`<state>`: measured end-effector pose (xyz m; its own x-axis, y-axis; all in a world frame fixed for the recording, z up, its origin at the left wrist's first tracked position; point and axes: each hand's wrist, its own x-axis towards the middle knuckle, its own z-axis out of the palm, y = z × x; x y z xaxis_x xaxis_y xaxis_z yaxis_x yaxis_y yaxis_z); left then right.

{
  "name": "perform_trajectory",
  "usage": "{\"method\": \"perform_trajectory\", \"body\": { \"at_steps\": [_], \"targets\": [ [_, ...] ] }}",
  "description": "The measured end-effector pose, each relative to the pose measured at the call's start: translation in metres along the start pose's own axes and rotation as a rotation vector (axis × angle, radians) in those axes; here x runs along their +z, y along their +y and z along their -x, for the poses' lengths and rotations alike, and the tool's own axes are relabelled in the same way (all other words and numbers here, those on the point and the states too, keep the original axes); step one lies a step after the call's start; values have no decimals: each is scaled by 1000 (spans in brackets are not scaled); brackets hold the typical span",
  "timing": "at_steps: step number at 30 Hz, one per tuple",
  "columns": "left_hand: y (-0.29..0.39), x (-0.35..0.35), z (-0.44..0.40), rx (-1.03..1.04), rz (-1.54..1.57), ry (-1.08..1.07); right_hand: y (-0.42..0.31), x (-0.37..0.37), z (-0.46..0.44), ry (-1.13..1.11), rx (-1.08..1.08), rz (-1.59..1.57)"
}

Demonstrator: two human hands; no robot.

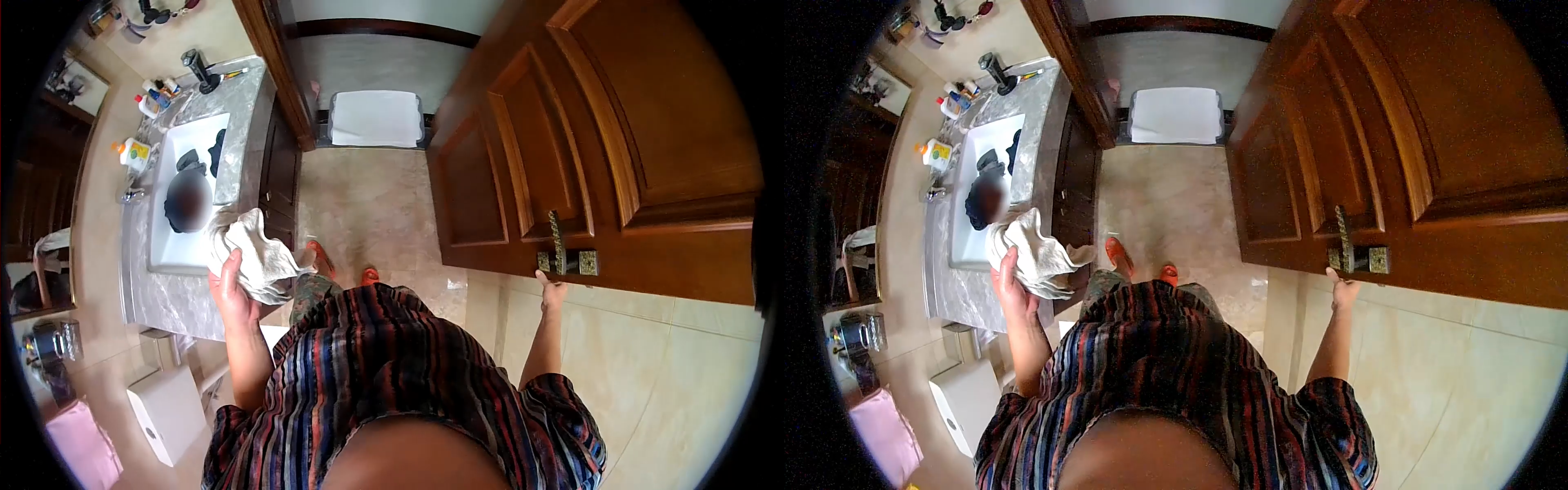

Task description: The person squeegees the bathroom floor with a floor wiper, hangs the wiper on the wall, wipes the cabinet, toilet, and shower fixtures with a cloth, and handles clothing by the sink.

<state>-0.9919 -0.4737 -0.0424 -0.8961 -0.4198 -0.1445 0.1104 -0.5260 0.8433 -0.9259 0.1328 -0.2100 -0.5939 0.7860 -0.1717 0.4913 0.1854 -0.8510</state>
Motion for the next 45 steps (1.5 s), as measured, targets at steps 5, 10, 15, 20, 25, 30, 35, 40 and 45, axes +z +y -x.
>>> {"method": "perform_trajectory", "body": {
  "at_steps": [5,10,15,20,25,30,35,40,45],
  "targets": [
    [4,4,9,-20,-9,45,11,-8,-19,-37,33,-17],
    [7,-7,8,-53,-98,15,16,-15,-27,-16,108,36],
    [10,-25,8,-97,-140,-23,-20,-18,-2,-8,99,148],
    [25,-29,13,-164,-68,-128,-18,-40,3,-214,53,77],
    [41,-37,21,-187,-59,-131,-12,-58,-12,-67,109,220],
    [64,-34,30,-179,-52,-111,-38,-26,13,-27,4,229],
    [79,-49,28,-193,-38,-83,-58,37,57,-193,60,157],
    [93,-70,19,-234,-22,-26,-68,93,96,-423,205,54],
    [88,-86,-6,-207,6,-50,-82,158,118,-709,376,-89]
  ]
}}
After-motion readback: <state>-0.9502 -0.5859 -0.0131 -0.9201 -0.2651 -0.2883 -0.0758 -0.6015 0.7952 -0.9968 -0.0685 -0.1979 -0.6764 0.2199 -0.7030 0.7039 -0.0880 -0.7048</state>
